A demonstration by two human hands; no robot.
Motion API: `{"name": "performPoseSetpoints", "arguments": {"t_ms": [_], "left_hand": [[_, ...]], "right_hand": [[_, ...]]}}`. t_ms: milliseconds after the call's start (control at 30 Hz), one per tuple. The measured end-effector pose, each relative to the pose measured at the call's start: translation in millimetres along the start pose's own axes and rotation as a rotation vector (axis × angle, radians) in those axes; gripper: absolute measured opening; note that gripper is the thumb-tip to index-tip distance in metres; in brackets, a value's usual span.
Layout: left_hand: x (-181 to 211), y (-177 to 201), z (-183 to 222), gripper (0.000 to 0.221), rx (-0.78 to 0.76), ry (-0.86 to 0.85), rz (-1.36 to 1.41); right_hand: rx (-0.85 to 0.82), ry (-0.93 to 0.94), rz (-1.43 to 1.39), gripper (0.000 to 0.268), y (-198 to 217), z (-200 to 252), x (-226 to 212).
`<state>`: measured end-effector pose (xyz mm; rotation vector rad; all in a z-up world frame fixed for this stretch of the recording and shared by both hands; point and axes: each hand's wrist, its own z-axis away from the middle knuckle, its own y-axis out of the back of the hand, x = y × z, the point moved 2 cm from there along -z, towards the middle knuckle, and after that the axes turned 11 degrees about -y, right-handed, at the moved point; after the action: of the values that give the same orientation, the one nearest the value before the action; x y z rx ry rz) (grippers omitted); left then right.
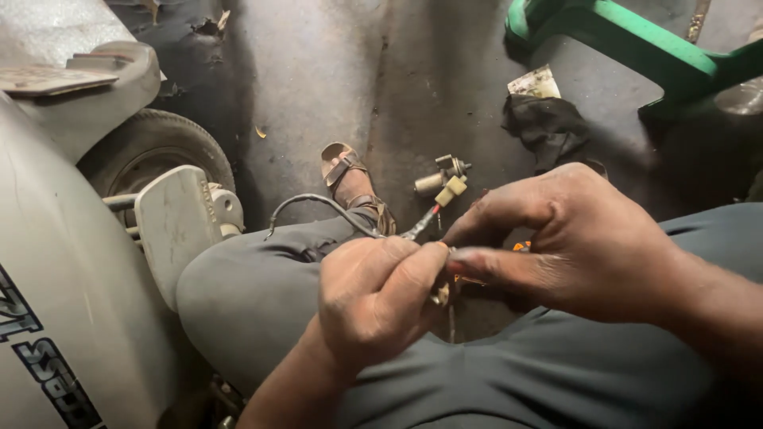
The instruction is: Inspecting and repairing electrical connectors and a starter motor for a motorcycle.
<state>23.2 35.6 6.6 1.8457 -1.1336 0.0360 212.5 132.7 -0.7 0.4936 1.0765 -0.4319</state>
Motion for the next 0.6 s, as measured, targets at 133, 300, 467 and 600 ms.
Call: {"name": "performPoseSetpoints", "arguments": {"t_ms": [133,300,467,600], "left_hand": [[-5,-10,1,0.031,-0.030,0.056,-0.048],[-20,-25,3,0.024,-0.062,0.275,0.033],[-42,-44,14,0.012,-0.060,0.535,0.068],[-49,-49,19,0.016,0.169,0.600,0.441]], "right_hand": [[0.083,-0.060,0.087,0.020,5,-1,6],[0.215,-0.074,0.101,0.020,23,1,1],[0.277,-0.026,-0.101,0.019,34,3,5],[0.197,-0.015,-0.220,0.020,23,-7,14]]}}
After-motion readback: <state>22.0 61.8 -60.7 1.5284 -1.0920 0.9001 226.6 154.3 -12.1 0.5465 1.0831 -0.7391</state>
